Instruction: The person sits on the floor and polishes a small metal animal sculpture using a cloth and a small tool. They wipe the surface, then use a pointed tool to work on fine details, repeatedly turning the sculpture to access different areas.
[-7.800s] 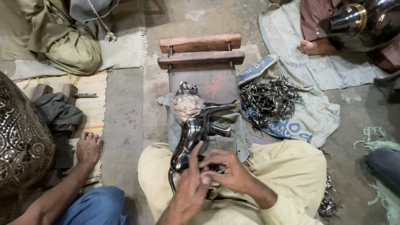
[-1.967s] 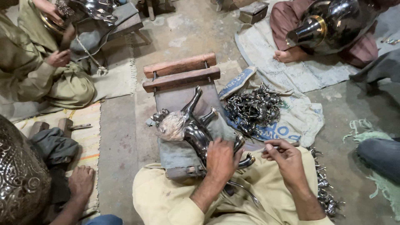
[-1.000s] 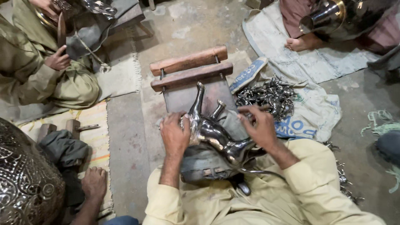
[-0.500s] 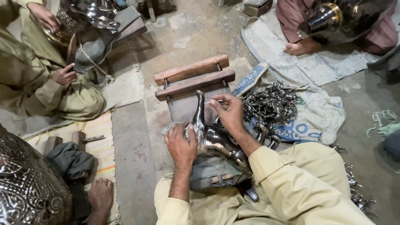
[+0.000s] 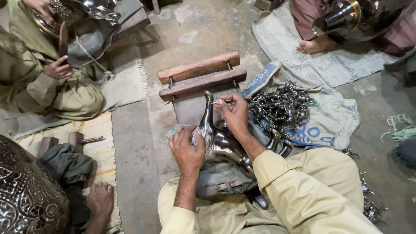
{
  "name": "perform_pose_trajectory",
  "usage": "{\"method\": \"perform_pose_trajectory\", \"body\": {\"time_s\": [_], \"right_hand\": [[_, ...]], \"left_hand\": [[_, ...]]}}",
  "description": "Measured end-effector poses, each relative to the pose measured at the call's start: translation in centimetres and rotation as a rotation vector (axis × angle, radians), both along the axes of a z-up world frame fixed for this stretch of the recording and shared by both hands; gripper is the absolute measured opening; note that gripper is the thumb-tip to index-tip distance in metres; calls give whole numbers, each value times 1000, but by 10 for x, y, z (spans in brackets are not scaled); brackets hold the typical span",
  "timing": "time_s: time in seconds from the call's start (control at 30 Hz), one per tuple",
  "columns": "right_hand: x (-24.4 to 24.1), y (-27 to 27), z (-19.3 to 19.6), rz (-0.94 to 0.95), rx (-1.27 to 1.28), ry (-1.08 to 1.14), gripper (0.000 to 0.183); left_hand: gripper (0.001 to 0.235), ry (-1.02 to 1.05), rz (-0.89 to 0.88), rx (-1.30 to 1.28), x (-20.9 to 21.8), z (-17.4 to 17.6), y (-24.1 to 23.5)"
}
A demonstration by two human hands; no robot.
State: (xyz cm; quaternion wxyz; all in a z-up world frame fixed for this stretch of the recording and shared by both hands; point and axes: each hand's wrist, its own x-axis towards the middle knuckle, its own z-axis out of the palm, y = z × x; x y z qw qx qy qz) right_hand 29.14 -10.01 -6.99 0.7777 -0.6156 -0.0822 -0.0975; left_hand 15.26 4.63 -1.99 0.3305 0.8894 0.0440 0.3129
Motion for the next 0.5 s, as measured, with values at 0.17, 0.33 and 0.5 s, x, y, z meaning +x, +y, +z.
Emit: {"method": "perform_pose_trajectory", "body": {"time_s": [0.17,0.33,0.5], "right_hand": [[-1,-2,3,16,0,1,10],[-5,-4,7,39,-38,-1,7],[-9,-5,5,63,-16,-3,6]], "left_hand": [[25,-16,-1,9,0,-3,0],[25,8,8,22,0,-6,0],[26,12,9,2,-1,-9,1]]}}
